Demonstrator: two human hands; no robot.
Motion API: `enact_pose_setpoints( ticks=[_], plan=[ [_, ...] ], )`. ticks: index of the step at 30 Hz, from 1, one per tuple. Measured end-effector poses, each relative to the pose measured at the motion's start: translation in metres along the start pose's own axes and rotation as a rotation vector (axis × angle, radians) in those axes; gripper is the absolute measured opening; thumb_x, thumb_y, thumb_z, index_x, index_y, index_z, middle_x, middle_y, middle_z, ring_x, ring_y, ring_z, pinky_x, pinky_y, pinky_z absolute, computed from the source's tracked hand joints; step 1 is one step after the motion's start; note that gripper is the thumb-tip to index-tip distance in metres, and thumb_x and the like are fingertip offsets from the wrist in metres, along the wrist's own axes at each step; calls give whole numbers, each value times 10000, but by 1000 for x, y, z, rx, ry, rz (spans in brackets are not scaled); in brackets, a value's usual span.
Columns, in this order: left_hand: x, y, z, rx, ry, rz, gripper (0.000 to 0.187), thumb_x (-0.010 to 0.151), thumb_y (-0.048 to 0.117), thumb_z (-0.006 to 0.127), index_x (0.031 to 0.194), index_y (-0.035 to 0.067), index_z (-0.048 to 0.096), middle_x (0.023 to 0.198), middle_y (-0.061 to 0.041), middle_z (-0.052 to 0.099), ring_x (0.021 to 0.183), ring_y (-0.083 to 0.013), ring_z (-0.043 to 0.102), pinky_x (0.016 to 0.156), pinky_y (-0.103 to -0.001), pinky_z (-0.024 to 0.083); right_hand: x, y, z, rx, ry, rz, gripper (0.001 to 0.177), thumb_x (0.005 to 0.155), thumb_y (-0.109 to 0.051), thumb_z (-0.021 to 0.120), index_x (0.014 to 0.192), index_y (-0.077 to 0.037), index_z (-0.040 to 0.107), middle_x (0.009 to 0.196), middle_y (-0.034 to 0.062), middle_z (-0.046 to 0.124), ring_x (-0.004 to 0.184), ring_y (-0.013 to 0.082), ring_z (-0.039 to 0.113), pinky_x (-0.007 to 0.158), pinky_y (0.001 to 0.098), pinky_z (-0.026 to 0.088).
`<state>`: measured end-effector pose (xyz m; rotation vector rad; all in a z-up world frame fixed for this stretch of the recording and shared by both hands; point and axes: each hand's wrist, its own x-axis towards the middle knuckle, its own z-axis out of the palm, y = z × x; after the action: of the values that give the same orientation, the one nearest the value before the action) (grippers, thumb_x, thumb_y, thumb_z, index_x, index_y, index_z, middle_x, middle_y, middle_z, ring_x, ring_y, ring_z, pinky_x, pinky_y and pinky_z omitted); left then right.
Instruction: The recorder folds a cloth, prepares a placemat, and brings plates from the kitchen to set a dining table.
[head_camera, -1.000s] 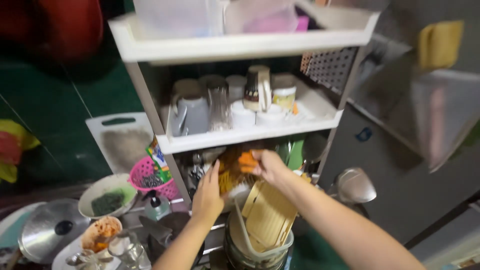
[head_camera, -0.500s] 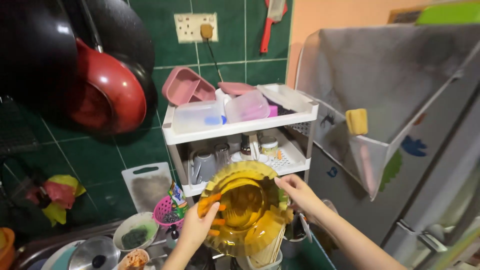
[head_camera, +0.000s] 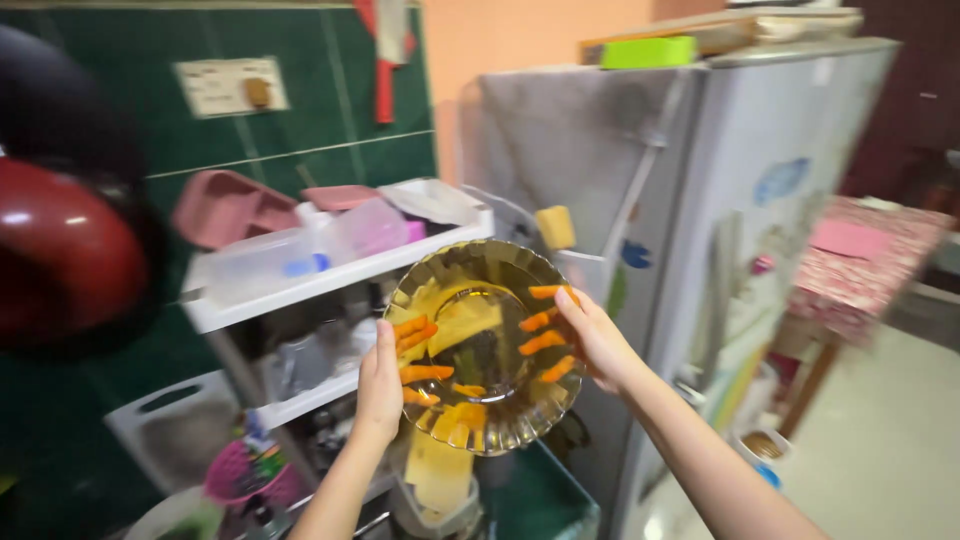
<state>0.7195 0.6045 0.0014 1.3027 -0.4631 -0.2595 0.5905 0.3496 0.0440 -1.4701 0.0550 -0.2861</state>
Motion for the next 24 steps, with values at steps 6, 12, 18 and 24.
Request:
enact_pose_setpoints(
  ticks=[6, 12, 18, 24],
  plan=[
    [15, -3, 100, -1, -186, -20, 778, 969, 641, 267, 1376, 59, 584, 1278, -132, 732, 745, -301, 788, 403, -308, 537, -56, -24, -78, -22, 219, -24, 553, 995, -503, 424, 1382, -115, 498, 1083, 169, 709, 889, 285, 754, 526, 399, 614],
    [25, -30, 231, -43, -439, -145, 779, 972, 653, 277, 1384, 68, 584, 1251, -133, 732, 765, -260, 771, 437, -314, 547, -133, -48, -181, -38, 473, -8, 499, 992, -468, 450, 1338, -122, 545, 1016, 150, 709, 825, 252, 737, 474, 406, 601],
    [22, -56, 389, 15, -598, -219, 769, 969, 663, 266, 1380, 98, 588, 1291, -118, 680, 773, -245, 764, 505, -356, 617, -210, -69, -302, -54, 708, -16, 464, 1006, -458, 466, 1310, -133, 597, 957, 80, 655, 772, 150, 664, 472, 392, 602],
    [6, -93, 553, -57, -763, -233, 765, 960, 664, 264, 1385, 123, 598, 1244, -137, 706, 747, -241, 757, 469, -348, 575, -292, -103, -422, -139, 824, -12, 465, 1016, -462, 446, 1300, -122, 586, 980, 102, 636, 783, 164, 679, 475, 371, 593]
  ],
)
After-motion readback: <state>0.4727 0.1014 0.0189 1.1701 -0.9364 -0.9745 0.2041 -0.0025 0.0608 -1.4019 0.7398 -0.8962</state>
